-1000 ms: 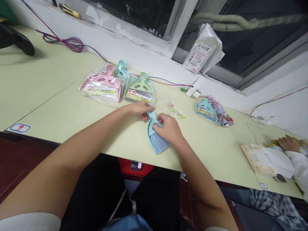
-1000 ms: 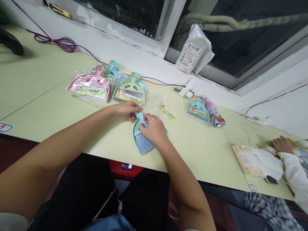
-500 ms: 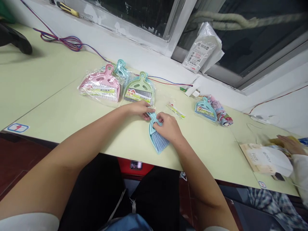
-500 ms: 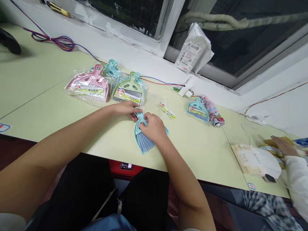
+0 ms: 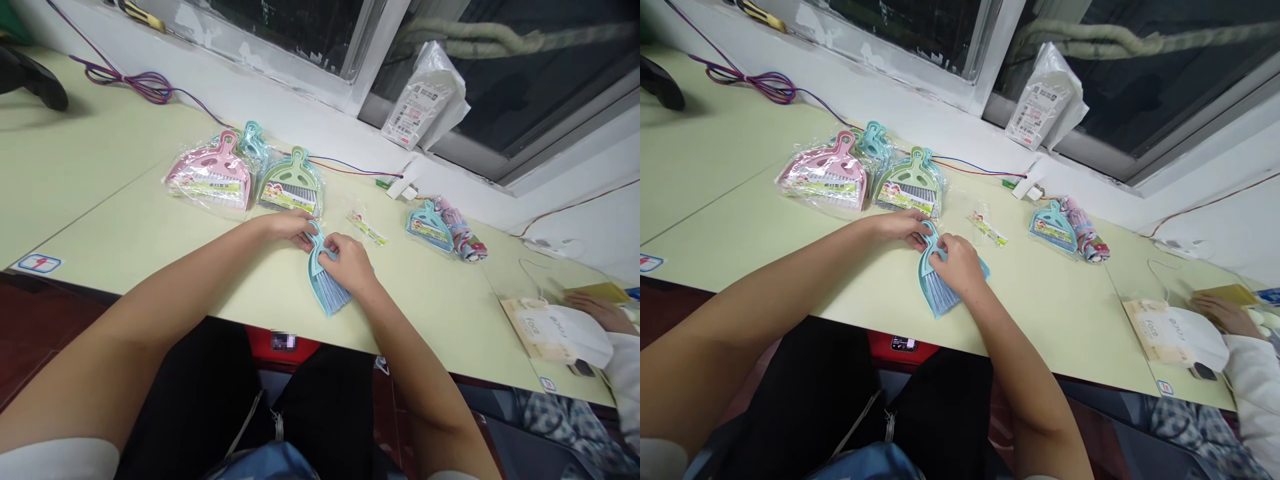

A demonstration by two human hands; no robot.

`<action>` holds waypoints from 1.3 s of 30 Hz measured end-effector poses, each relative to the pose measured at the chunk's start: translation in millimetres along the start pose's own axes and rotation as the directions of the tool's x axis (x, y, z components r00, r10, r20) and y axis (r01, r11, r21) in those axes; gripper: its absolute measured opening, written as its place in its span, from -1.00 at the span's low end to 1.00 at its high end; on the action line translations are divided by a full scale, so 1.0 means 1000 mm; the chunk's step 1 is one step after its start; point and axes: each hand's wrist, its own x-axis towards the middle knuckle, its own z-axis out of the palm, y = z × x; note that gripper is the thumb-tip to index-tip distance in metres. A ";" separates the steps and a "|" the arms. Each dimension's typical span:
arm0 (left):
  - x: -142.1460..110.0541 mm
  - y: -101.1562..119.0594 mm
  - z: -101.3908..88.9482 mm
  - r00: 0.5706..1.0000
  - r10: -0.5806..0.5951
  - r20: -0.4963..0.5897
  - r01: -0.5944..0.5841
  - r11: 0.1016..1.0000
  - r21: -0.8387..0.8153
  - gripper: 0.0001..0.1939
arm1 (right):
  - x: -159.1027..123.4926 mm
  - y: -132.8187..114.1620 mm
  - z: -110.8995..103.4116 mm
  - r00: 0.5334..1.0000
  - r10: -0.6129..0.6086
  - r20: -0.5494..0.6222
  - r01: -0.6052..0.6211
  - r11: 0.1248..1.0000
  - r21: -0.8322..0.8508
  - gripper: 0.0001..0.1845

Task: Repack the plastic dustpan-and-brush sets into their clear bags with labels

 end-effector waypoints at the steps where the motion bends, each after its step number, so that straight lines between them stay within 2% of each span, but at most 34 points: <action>1: 0.000 0.000 0.001 1.000 0.004 -0.006 -0.004 1.000 0.005 -0.64 | 0.000 0.001 0.002 1.000 -0.004 -0.004 0.003 1.000 -0.010 -0.84; 8: 0.002 -0.001 0.005 0.997 -0.007 -0.081 0.005 1.000 -0.014 -0.71 | 0.002 0.005 0.009 1.000 -0.013 -0.014 0.012 0.997 -0.073 -0.96; 12: 0.002 0.001 0.002 0.998 -0.003 -0.067 -0.002 0.997 -0.075 -0.77 | 0.002 0.003 -0.003 0.999 -0.038 -0.029 0.037 0.999 -0.007 -0.95; 14: 0.002 0.005 -0.001 0.997 0.036 -0.068 -0.044 0.991 -0.130 -0.85 | 0.002 0.004 -0.014 0.992 -0.057 -0.108 0.062 0.997 0.040 -0.94; 15: 0.002 0.007 -0.003 0.995 0.056 -0.084 -0.069 0.984 -0.162 -0.88 | 0.003 0.006 -0.022 0.981 -0.052 -0.188 0.065 0.996 0.060 -0.93; 17: 0.001 0.012 -0.008 0.984 0.091 -0.155 -0.124 0.968 -0.218 -0.93 | 0.004 0.012 -0.036 0.916 0.008 -0.400 0.040 0.993 0.110 -0.88; 19: 0.001 0.015 -0.013 0.959 0.117 -0.259 -0.184 0.951 -0.250 -0.95 | 0.008 0.022 -0.049 0.805 0.144 -0.576 -0.004 0.972 0.237 -0.75; 20: 0.002 0.017 -0.015 0.942 0.135 -0.306 -0.219 0.941 -0.257 -0.95 | 0.010 0.029 -0.054 0.750 0.242 -0.616 -0.022 0.939 0.343 -0.68; 21: 0.002 0.017 -0.016 0.925 0.154 -0.346 -0.253 0.931 -0.262 -0.94 | 0.014 0.036 -0.056 0.706 0.360 -0.611 -0.038 0.880 0.474 -0.62; 22: 0.002 0.018 -0.017 0.909 0.171 -0.379 -0.283 0.922 -0.264 -0.92 | 0.017 0.043 -0.058 0.676 0.486 -0.554 -0.064 0.787 0.613 -0.59; 23: 0.003 0.018 -0.017 0.895 0.180 -0.408 -0.305 0.915 -0.265 -0.91 | 0.021 0.049 -0.057 0.675 0.594 -0.438 -0.105 0.665 0.739 -0.59; 24: 0.003 0.018 -0.017 0.884 0.184 -0.430 -0.318 0.910 -0.266 -0.90 | 0.024 0.054 -0.055 0.700 0.658 -0.278 -0.162 0.525 0.835 -0.61; 25: 0.003 0.018 -0.016 0.877 0.185 -0.443 -0.325 0.908 -0.265 -0.90 | 0.027 0.058 -0.052 0.738 0.667 -0.100 -0.231 0.389 0.892 -0.61; 26: 0.003 0.018 -0.014 0.876 0.184 -0.446 -0.326 0.908 -0.264 -0.89 | 0.029 0.061 -0.049 0.776 0.627 0.064 -0.298 0.277 0.913 -0.61; 27: 0.004 0.017 -0.013 0.877 0.185 -0.444 -0.326 0.907 -0.265 -0.89 | 0.031 0.062 -0.045 0.807 0.563 0.181 -0.344 0.199 0.918 -0.61; 28: 0.004 0.017 -0.011 0.879 0.188 -0.439 -0.327 0.906 -0.267 -0.88 | 0.031 0.063 -0.041 0.828 0.507 0.239 -0.360 0.154 0.920 -0.62; 30: 0.005 0.017 -0.008 0.885 0.194 -0.424 -0.328 0.904 -0.272 -0.85 | 0.032 0.062 -0.034 0.844 0.483 0.232 -0.329 0.125 0.936 -0.70; 35: 0.008 0.012 -0.007 0.897 0.234 -0.375 -0.329 0.921 -0.211 -0.80 | 0.031 0.066 -0.028 0.826 0.546 0.139 -0.234 0.109 0.966 -0.84; 37: 0.009 0.009 -0.010 0.855 0.305 -0.420 -0.370 0.926 -0.079 -0.73 | 0.032 0.072 -0.029 0.822 0.559 0.108 -0.188 0.088 0.978 -0.84; 39: 0.009 0.006 -0.012 0.759 0.434 -0.485 -0.406 0.898 0.169 -0.69 | 0.035 0.080 -0.031 0.804 0.592 0.062 -0.128 0.070 0.989 -0.83</action>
